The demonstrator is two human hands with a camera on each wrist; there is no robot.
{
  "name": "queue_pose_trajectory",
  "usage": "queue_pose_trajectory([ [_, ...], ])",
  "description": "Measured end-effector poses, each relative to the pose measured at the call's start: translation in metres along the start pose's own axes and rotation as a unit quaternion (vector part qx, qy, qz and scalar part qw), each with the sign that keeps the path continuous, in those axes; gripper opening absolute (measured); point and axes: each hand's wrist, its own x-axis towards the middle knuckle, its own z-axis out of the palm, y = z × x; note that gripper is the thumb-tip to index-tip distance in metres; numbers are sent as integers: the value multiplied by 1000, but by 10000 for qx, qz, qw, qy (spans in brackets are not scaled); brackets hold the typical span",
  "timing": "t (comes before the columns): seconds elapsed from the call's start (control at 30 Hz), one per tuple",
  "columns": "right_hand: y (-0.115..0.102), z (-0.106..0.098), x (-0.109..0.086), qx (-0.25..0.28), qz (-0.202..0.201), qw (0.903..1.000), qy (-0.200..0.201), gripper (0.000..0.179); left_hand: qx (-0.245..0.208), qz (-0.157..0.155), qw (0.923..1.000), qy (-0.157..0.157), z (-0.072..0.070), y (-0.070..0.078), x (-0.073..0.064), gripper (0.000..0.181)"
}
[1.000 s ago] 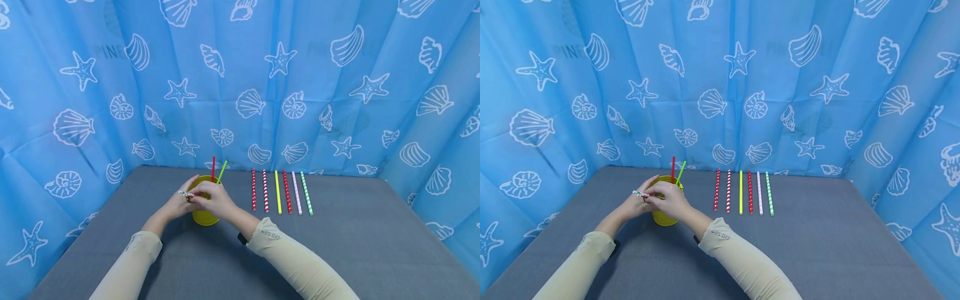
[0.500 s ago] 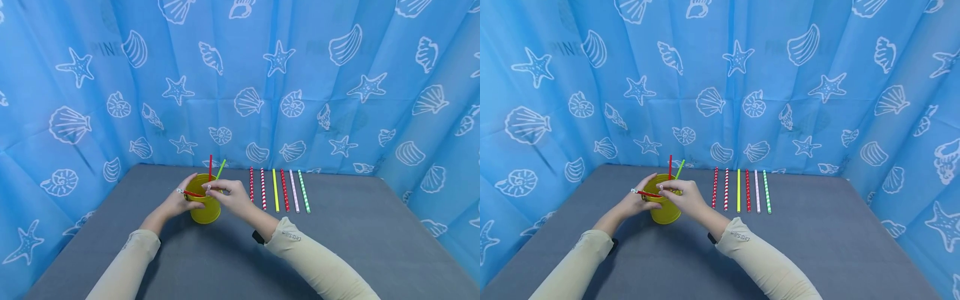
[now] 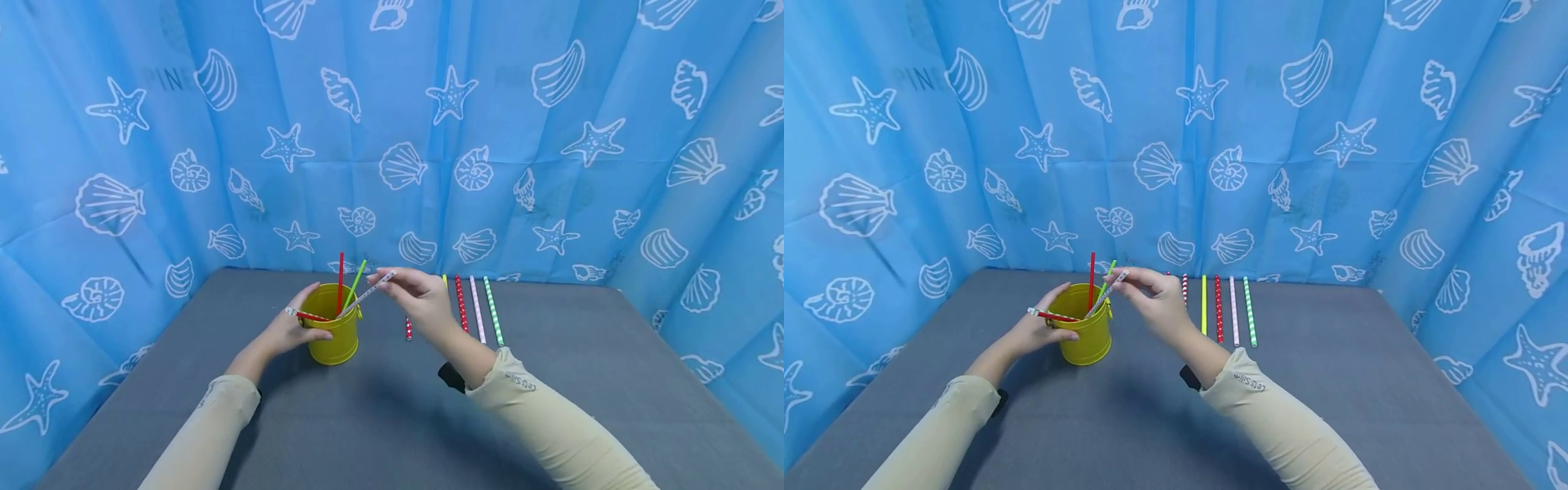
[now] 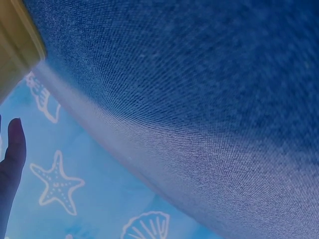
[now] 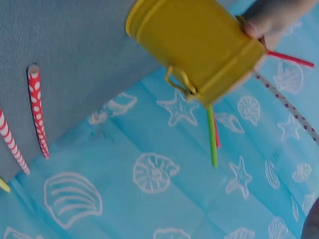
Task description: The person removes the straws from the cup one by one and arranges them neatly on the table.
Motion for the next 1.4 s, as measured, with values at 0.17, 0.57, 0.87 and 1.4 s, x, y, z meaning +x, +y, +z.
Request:
queue_pose_trajectory([
  [0.17,-14,-16,8,-50,-109,9983,575,22,-67,-53,10000,-20,-2,0,0,100],
  [0.57,-9,-37,1,-543,1059,9888,905,16,-102,-82,9999,-55,-4,0,0,101],
  [0.87,12,-48,-23,-899,1701,9813,32,30,-44,-88,9999,-46,-4,1,1,100],
  [1.4,44,-53,-66,-1360,2924,9451,-530,41,-78,-13,10000,-26,0,-3,0,98],
])
